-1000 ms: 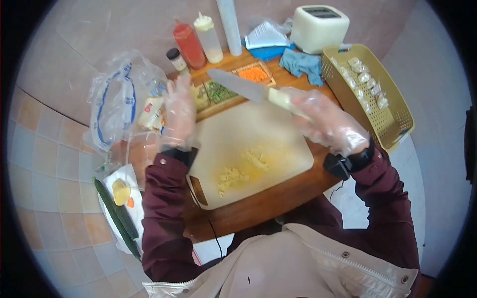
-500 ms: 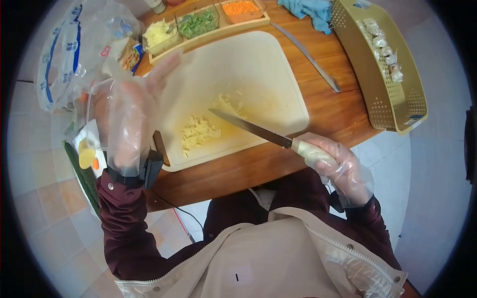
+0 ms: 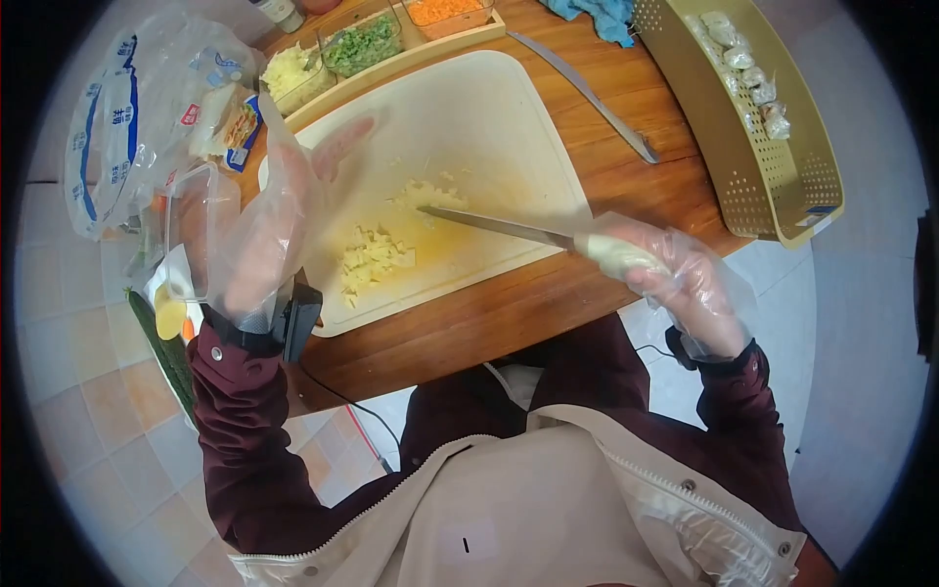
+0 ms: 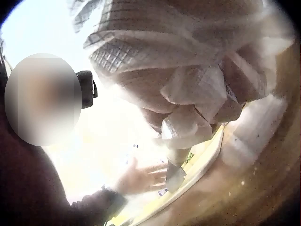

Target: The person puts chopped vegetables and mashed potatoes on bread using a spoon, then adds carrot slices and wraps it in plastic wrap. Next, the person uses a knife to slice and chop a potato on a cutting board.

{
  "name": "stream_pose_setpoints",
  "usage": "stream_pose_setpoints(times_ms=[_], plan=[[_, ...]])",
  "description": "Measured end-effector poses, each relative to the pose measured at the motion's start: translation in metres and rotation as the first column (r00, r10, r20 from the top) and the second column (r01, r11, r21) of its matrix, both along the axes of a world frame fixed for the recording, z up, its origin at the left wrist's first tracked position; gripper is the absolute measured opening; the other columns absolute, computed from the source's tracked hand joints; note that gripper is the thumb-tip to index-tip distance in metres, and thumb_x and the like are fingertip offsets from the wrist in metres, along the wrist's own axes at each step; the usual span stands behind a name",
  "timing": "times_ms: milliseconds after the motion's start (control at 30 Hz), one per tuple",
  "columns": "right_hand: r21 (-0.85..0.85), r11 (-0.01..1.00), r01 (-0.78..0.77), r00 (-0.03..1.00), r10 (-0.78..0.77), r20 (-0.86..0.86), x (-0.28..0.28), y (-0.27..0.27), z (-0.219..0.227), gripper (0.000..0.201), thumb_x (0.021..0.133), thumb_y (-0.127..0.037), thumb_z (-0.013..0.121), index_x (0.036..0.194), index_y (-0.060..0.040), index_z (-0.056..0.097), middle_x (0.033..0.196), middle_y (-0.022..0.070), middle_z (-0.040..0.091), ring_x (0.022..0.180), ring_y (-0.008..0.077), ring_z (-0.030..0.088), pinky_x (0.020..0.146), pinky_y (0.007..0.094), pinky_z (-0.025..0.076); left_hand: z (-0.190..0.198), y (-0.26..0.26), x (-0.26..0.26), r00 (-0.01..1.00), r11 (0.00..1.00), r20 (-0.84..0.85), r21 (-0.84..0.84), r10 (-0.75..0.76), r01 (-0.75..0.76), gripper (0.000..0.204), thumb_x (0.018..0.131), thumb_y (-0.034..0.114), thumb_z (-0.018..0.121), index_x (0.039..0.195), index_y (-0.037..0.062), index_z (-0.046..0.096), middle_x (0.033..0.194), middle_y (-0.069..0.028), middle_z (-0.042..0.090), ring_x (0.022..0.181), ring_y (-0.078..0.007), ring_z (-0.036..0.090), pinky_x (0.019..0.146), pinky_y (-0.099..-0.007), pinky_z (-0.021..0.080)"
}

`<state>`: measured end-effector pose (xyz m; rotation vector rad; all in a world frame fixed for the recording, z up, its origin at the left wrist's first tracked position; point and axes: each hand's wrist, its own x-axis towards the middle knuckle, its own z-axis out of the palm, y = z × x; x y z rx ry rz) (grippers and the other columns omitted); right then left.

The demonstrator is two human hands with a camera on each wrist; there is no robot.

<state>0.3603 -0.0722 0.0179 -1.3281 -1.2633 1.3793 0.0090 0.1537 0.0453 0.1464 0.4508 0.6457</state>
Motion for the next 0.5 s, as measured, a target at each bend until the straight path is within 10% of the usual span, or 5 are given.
stream_pose_setpoints(times_ms=[33,133,200,267,500], plan=[[0.016,1.000,-0.005,1.000,0.005,-0.017,-0.001,0.003,0.004,0.049,0.106,-0.031,0.061,0.141,0.0043,0.064,0.139,0.0134,0.068,0.124,0.0211,0.062,0.109,0.0343,0.046,0.000,0.003,-0.008,0.943,0.893,0.270,-0.447,0.192,-0.054,0.109,0.100,0.084,0.013,0.161,-0.0024,0.042,0.159,-0.0173,0.048,0.152,-0.0312,0.037,0.131,-0.0465,0.014],[-0.006,1.000,0.030,0.994,-0.031,-0.101,-0.011,-0.002,0.011,0.050,0.108,-0.031,0.060,0.142,0.0039,0.063,0.138,0.0131,0.068,0.124,0.0206,0.062,0.109,0.0338,0.046,-0.005,0.003,-0.023,0.894,0.806,0.332,-0.590,0.302,-0.053,0.106,0.102,0.082,0.014,0.159,-0.0020,0.045,0.145,-0.0145,0.056,0.147,-0.0289,0.042,0.128,-0.0440,0.021],[-0.043,0.999,0.020,0.998,-0.023,-0.062,-0.021,-0.003,0.022,0.051,0.108,-0.033,0.059,0.143,0.0039,0.062,0.137,0.0130,0.068,0.121,0.0197,0.062,0.107,0.0333,0.047,-0.007,-0.001,-0.024,0.965,0.999,-0.259,0.010,0.047,-0.046,0.106,0.103,0.082,0.013,0.158,-0.0021,0.047,0.146,-0.0146,0.057,0.146,-0.0280,0.044,0.126,-0.0417,0.024],[-0.081,0.996,0.023,0.999,-0.025,-0.021,-0.032,-0.001,0.025,0.053,0.109,-0.035,0.058,0.144,0.0039,0.061,0.137,0.0129,0.068,0.117,0.0188,0.063,0.105,0.0328,0.047,-0.007,-0.005,-0.022,0.692,0.854,-0.715,0.421,0.105,0.306,0.106,0.103,0.082,0.013,0.158,-0.0022,0.047,0.147,-0.0148,0.057,0.145,-0.0276,0.044,0.125,-0.0404,0.026],[-0.032,0.998,0.048,0.994,-0.044,0.096,-0.048,-0.001,0.017,0.060,0.110,-0.047,0.054,0.147,0.0000,0.060,0.124,0.0056,0.068,0.092,0.0128,0.055,0.084,0.0285,0.049,-0.003,-0.013,-0.006,0.555,0.556,-0.804,0.567,0.213,0.608,0.107,0.103,0.082,0.011,0.159,-0.0026,0.045,0.151,-0.0160,0.054,0.146,-0.0283,0.043,0.126,-0.0397,0.025]])
